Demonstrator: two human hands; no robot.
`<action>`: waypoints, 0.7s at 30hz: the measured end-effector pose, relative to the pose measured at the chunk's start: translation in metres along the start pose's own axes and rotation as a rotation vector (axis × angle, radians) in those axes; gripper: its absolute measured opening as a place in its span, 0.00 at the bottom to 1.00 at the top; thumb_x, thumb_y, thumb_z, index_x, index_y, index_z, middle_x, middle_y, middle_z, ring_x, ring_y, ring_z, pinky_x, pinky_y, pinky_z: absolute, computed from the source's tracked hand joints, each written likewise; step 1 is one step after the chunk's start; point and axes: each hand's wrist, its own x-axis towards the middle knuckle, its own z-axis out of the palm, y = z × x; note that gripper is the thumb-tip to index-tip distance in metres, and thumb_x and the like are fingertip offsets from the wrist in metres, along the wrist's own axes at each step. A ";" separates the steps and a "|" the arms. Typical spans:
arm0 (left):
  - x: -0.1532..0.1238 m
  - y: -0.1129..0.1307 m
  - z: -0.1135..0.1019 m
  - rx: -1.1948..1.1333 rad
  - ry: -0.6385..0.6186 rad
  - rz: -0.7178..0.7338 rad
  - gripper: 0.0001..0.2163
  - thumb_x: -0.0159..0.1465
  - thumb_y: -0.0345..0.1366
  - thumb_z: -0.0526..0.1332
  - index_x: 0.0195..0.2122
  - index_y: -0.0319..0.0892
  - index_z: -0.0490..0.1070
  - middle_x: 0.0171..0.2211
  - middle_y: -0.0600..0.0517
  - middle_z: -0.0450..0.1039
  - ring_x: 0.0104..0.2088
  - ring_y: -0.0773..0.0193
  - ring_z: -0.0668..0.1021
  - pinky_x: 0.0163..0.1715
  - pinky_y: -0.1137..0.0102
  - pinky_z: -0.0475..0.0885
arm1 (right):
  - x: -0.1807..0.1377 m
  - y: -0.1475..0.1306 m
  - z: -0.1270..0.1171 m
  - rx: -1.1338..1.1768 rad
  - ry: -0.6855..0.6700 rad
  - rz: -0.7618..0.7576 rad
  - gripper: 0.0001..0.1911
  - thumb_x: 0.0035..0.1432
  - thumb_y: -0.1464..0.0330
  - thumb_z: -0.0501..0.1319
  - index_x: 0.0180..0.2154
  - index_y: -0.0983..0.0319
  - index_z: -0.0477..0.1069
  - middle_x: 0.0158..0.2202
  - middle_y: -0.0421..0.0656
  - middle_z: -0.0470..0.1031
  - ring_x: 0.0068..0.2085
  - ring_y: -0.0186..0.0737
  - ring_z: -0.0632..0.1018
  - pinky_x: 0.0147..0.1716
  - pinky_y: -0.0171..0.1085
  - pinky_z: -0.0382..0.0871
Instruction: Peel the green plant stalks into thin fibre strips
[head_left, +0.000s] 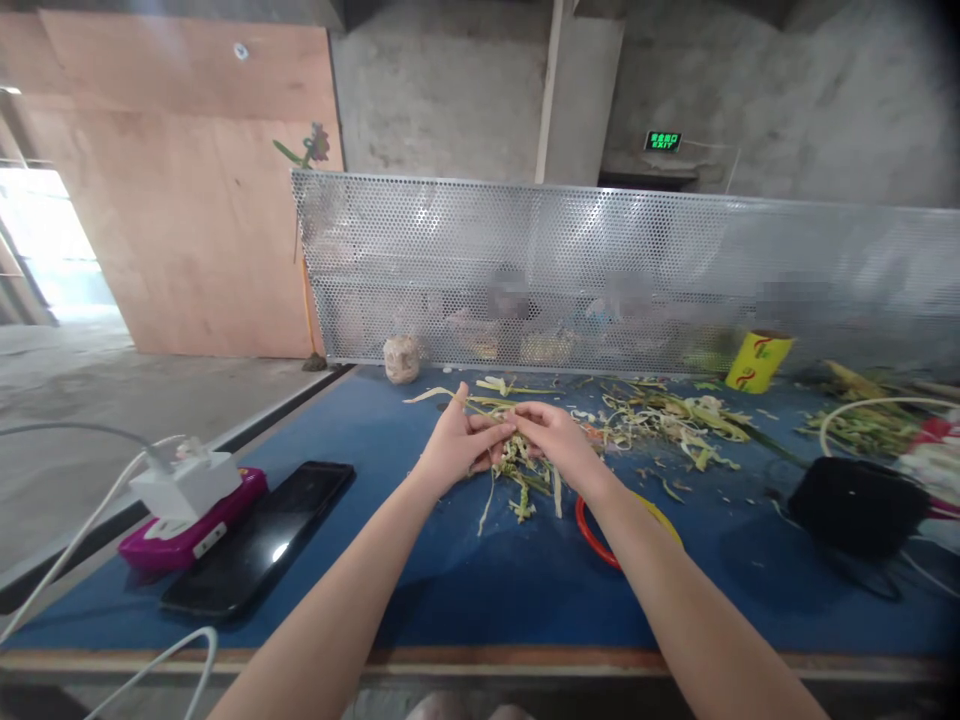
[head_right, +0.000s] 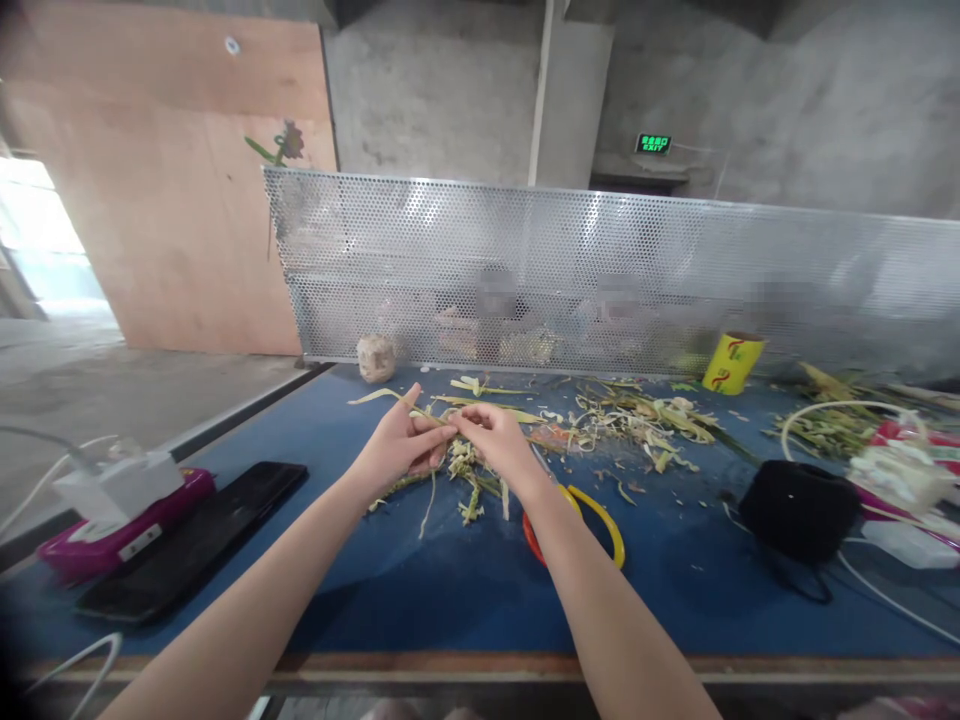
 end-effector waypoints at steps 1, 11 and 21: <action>0.000 0.000 0.000 -0.003 0.015 -0.001 0.46 0.54 0.28 0.60 0.58 0.34 0.18 0.12 0.61 0.65 0.09 0.77 0.60 0.10 0.81 0.52 | 0.000 0.000 0.001 0.032 0.029 -0.020 0.13 0.44 0.58 0.61 0.28 0.61 0.68 0.22 0.37 0.63 0.19 0.27 0.58 0.17 0.31 0.51; 0.000 -0.003 0.000 0.006 -0.050 -0.066 0.48 0.53 0.30 0.62 0.58 0.33 0.18 0.12 0.61 0.65 0.09 0.76 0.60 0.09 0.80 0.53 | 0.000 -0.002 -0.003 0.055 0.182 -0.086 0.11 0.38 0.62 0.65 0.23 0.61 0.67 0.20 0.38 0.65 0.22 0.31 0.65 0.22 0.33 0.56; -0.001 0.001 -0.003 0.006 0.053 -0.024 0.48 0.53 0.28 0.61 0.58 0.33 0.16 0.12 0.59 0.67 0.08 0.76 0.59 0.09 0.80 0.52 | 0.002 0.003 -0.005 0.250 -0.231 0.073 0.17 0.45 0.54 0.60 0.26 0.62 0.65 0.17 0.32 0.52 0.16 0.24 0.51 0.16 0.30 0.43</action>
